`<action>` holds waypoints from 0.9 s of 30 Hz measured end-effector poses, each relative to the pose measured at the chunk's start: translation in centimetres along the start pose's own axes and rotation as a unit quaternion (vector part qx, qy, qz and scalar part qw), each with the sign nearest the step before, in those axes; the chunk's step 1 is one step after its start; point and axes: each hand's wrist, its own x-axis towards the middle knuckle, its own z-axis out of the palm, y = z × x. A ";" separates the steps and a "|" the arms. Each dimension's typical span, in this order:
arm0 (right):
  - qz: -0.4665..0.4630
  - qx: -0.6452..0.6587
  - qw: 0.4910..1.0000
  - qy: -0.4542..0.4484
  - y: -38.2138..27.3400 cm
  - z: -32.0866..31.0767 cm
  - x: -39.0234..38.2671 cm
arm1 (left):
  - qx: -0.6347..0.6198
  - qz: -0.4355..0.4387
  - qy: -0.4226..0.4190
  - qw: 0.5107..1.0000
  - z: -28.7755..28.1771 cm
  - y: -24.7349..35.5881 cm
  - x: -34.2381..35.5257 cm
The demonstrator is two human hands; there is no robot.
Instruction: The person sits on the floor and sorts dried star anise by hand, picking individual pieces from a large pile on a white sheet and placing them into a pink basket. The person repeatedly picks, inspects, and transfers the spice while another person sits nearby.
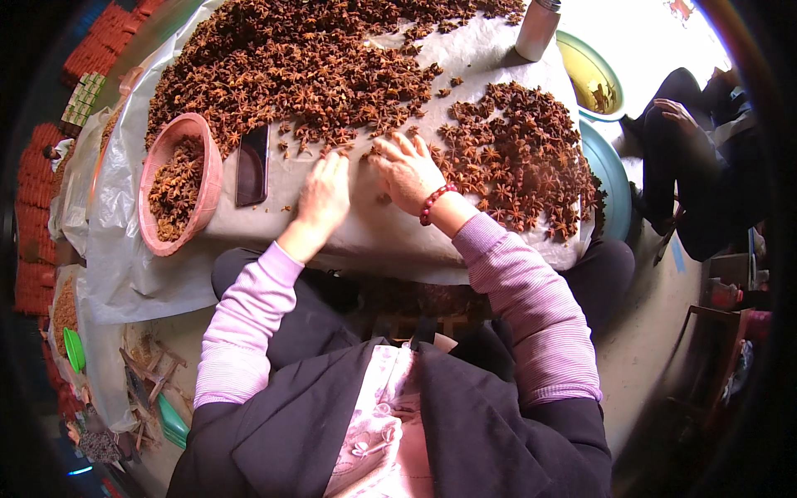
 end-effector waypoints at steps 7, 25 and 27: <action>0.034 0.062 0.990 0.124 0.9 -2.5 0.5 | -0.096 -0.018 0.090 0.991 -2.9 -3.1 0.6; 0.094 0.092 0.986 0.107 -1.6 -1.0 3.5 | -0.219 0.030 0.085 0.972 1.4 -2.1 4.7; 0.049 0.131 0.986 0.092 -2.3 -0.4 4.8 | -0.272 -0.004 0.074 0.959 0.7 -2.0 4.2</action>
